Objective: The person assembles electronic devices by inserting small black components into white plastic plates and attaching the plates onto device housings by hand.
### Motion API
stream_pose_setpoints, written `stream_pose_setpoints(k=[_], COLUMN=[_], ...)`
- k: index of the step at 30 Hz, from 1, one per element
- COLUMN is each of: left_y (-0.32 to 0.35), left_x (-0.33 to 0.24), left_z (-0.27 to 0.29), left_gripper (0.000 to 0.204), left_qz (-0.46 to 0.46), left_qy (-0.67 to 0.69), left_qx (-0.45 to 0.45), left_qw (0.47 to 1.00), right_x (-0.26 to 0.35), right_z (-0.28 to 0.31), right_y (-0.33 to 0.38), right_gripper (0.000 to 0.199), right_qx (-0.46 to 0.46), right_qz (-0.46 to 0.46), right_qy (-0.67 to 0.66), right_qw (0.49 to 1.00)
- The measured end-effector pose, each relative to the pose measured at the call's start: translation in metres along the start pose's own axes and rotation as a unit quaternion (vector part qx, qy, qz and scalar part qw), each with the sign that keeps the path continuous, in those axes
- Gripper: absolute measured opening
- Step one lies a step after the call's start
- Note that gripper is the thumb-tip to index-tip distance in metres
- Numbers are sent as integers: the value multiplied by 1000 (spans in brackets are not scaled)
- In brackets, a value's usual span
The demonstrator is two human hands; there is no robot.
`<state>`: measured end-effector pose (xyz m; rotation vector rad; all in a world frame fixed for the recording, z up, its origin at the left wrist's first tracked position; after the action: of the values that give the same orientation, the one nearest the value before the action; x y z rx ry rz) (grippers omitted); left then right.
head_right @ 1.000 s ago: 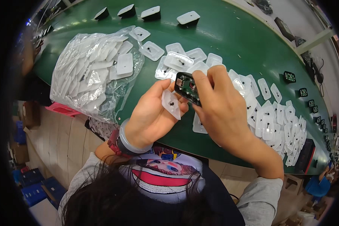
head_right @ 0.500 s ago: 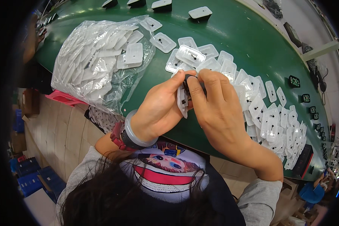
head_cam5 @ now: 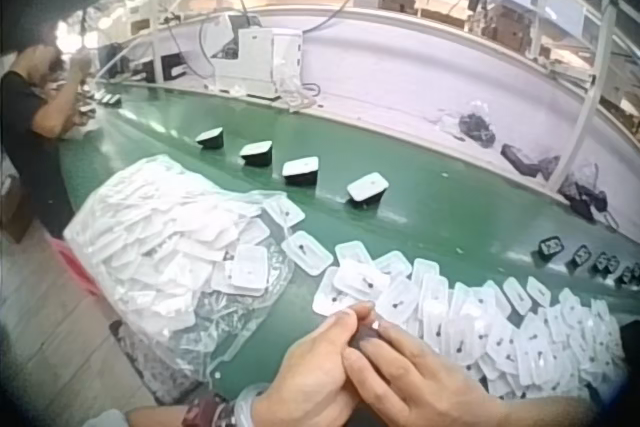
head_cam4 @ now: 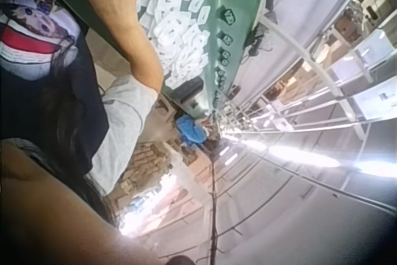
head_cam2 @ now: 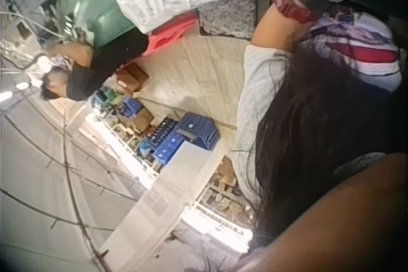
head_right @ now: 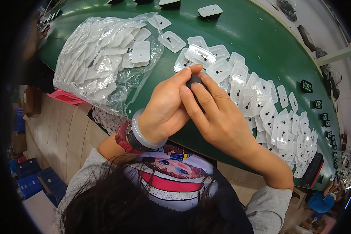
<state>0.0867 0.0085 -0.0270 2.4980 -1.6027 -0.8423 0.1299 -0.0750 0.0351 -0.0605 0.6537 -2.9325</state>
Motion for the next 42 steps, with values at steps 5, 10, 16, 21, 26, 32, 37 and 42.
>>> stream_pose_setpoints(k=[5, 10, 16, 21, 26, 32, 37, 42], left_y=[2, 0, 2, 14, 20, 28, 32, 37], left_x=[-4, -4, -10, -15, -17, -24, -26, -32], left_z=[-8, -8, -5, -19, -25, -28, -27, -29], left_gripper=[26, 29, 35, 43, 53, 59, 56, 51], left_qz=[-9, 14, 37, 50, 46, 41, 44, 38], left_qy=[-22, -35, -64, -93, -78, -111, -158, -213], left_qx=[-32, -73, 14, 131, 221, 260, 245, 230], left_qw=[999, 997, 997, 986, 971, 958, 955, 949], right_x=[-10, -16, -36, -55, -61, -65, -63, -63], right_z=[-2, -6, 4, 9, 8, 6, 7, 10], right_y=[8, 12, 14, 19, 25, 26, 25, 23], right_gripper=[47, 46, 53, 64, 70, 69, 67, 69], right_qx=[-15, -17, -59, -111, -130, -131, -126, -100], right_qz=[16, 28, -29, -152, -221, -169, -146, -121], right_qy=[-6, -24, -155, -379, -518, -544, -535, -514], right_qw=[1000, 999, 986, 906, 816, 811, 823, 843])
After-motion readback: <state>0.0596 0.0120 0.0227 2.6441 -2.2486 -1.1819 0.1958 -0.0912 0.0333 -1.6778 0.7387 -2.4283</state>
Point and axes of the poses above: each hand's wrist, its own y-axis away from the middle knuckle, its own z-axis out of the back of the hand, x = y × z, the point moved 5 cm from there along -y, towards the middle knuckle, and after that the axes turned 1 degree about -y, right-handed, at the moved point
